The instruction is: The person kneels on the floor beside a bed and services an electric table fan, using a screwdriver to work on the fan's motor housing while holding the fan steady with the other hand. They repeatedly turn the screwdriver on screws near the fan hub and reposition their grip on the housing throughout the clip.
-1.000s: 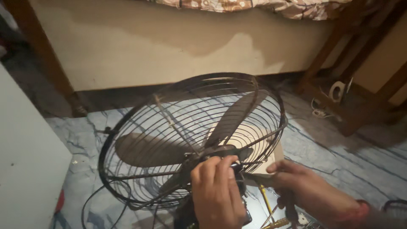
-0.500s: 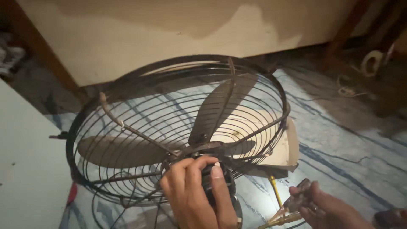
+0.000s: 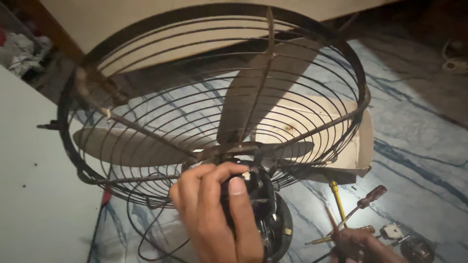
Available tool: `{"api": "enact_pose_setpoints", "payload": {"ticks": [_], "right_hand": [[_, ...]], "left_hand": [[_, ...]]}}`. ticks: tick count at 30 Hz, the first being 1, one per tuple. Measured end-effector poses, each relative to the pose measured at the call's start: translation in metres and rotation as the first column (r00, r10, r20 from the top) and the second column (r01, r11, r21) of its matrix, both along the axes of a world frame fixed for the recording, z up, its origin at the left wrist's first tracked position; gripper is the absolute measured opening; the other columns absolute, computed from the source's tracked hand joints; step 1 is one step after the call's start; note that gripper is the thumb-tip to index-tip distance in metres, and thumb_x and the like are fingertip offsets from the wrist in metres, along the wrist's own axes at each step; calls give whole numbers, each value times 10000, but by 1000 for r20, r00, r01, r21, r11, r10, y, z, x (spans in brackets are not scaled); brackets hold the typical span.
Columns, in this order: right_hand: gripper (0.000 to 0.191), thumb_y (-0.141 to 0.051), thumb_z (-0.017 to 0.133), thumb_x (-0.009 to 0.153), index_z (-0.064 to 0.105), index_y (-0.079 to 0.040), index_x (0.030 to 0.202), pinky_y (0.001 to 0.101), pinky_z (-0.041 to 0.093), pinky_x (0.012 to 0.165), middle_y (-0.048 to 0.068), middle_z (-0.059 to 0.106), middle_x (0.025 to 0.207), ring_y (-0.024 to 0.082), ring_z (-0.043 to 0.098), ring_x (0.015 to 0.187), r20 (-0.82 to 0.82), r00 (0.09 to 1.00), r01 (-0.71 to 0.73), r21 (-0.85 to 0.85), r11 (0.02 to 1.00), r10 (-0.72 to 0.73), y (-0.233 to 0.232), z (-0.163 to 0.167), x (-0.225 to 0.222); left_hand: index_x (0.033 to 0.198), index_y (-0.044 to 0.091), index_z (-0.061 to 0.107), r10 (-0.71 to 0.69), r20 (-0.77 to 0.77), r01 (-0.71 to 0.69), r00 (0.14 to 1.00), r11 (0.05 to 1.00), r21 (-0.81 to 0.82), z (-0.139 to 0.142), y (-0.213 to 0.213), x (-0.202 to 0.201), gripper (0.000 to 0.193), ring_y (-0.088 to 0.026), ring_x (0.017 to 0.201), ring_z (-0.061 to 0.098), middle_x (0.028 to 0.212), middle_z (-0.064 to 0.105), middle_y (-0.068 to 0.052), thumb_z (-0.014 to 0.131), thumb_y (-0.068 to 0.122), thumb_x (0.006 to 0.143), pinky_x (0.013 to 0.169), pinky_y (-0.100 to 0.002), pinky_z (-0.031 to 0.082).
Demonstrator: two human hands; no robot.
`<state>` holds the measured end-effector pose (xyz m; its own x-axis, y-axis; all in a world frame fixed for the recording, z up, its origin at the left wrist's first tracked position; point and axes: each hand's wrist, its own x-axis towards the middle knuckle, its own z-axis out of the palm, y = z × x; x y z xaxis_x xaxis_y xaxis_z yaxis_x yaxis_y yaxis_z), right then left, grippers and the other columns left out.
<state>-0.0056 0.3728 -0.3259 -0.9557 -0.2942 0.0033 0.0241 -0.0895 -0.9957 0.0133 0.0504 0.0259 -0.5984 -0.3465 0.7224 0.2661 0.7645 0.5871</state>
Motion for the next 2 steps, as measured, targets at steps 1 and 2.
{"api": "enact_pose_setpoints", "payload": {"ticks": [1, 2], "right_hand": [[401, -114, 760, 974, 615, -86, 1346, 465, 544, 996, 298, 653, 1130, 360, 686, 1028, -116, 985, 124, -6, 992, -124, -14, -10, 5], [401, -114, 760, 974, 615, -86, 1346, 465, 544, 996, 298, 653, 1130, 360, 686, 1028, -112, 986, 126, -12, 992, -126, -15, -16, 1]], "left_hand": [[1018, 81, 725, 9, 15, -9, 1000, 1000, -7, -3, -1, -3, 171, -280, 1049, 535, 1025, 622, -113, 593, 147, 932, 977, -442, 411], [1011, 83, 729, 19, 30, -19, 999, 1000, -15, -7, 1, -6, 167, -274, 1044, 535, 1017, 623, -110, 598, 146, 930, 967, -438, 414]]}}
